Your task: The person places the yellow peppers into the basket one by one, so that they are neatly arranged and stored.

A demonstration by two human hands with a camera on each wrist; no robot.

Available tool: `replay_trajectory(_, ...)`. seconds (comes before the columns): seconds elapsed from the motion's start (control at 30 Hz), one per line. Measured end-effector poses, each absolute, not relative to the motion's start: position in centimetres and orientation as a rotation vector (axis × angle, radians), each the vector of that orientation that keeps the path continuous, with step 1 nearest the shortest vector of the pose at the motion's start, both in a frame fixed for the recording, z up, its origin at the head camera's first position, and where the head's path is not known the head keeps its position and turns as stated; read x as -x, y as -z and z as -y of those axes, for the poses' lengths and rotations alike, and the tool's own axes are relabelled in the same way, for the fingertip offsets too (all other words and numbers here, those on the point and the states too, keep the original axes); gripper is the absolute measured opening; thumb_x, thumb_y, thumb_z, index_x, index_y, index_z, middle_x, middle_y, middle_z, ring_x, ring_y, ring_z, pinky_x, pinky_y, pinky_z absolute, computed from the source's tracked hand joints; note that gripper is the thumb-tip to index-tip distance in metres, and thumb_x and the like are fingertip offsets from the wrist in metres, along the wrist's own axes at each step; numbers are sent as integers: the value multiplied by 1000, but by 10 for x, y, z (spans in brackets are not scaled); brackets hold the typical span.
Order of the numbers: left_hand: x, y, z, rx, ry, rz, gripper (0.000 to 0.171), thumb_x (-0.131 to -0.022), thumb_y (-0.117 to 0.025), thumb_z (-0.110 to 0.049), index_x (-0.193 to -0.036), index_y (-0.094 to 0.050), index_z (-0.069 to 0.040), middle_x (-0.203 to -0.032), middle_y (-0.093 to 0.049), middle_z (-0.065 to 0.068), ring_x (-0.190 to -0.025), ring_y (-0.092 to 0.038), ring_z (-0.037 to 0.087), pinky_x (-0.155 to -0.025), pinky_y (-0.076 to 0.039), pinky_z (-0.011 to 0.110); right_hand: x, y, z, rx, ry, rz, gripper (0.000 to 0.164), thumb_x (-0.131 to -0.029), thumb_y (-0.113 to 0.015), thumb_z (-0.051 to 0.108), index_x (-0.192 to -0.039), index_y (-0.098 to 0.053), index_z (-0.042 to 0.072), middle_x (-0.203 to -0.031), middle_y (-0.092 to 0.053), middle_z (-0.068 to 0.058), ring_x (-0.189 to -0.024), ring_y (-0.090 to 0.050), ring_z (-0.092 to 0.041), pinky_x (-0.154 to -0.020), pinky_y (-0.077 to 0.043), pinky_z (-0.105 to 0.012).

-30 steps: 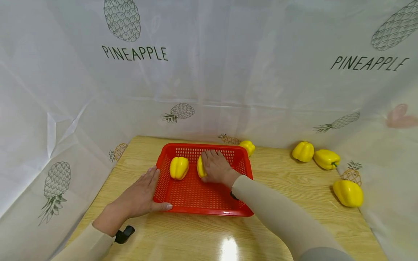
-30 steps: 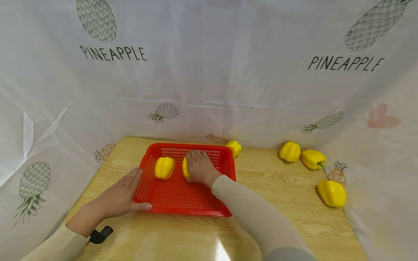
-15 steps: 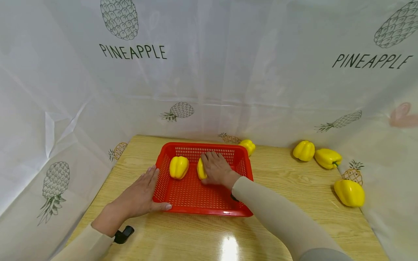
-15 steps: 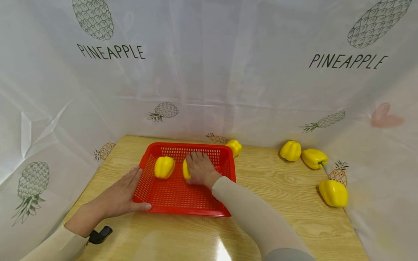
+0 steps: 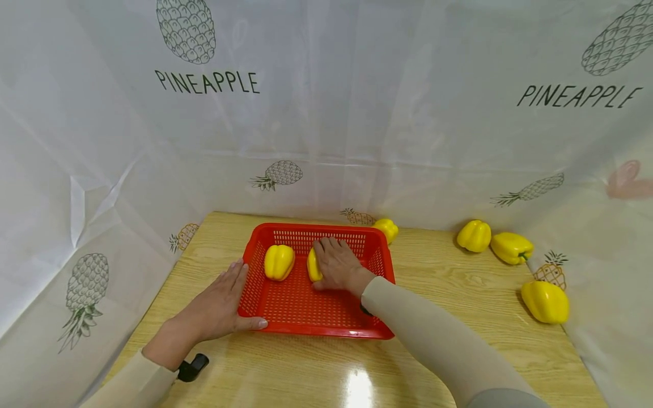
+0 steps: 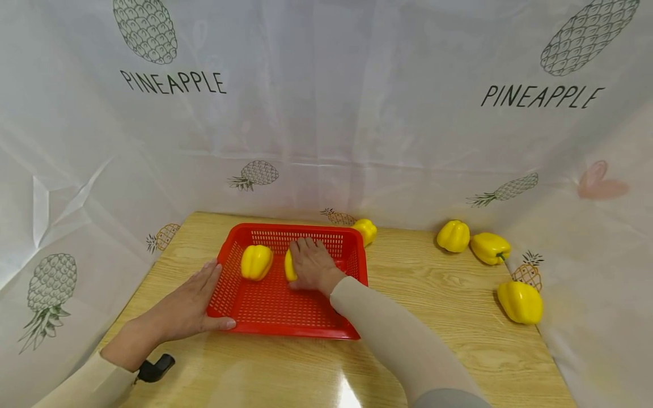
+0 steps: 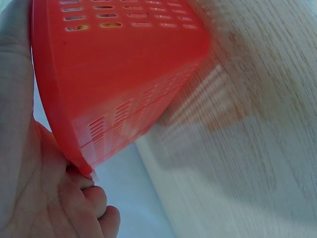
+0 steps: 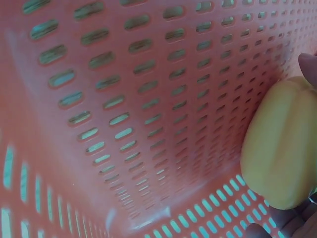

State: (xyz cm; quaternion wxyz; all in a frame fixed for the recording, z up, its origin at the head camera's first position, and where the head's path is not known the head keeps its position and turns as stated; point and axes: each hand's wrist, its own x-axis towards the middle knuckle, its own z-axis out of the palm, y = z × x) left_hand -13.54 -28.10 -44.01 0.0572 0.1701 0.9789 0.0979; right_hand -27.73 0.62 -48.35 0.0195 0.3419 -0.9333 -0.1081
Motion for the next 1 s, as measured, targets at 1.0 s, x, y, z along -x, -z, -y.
replay_trajectory(1.0,133,440,280,-494,-336,-2955,140,-79,-53,-95,-163,-18,12,-170,-18,34,-157,-23,51,-124,-29,65,268,427,-25,-1030,236,2876,115,-88,-63,79,-164,-24,2,-161,-41,-16,-145,-44,-33,-121,-41,-54)
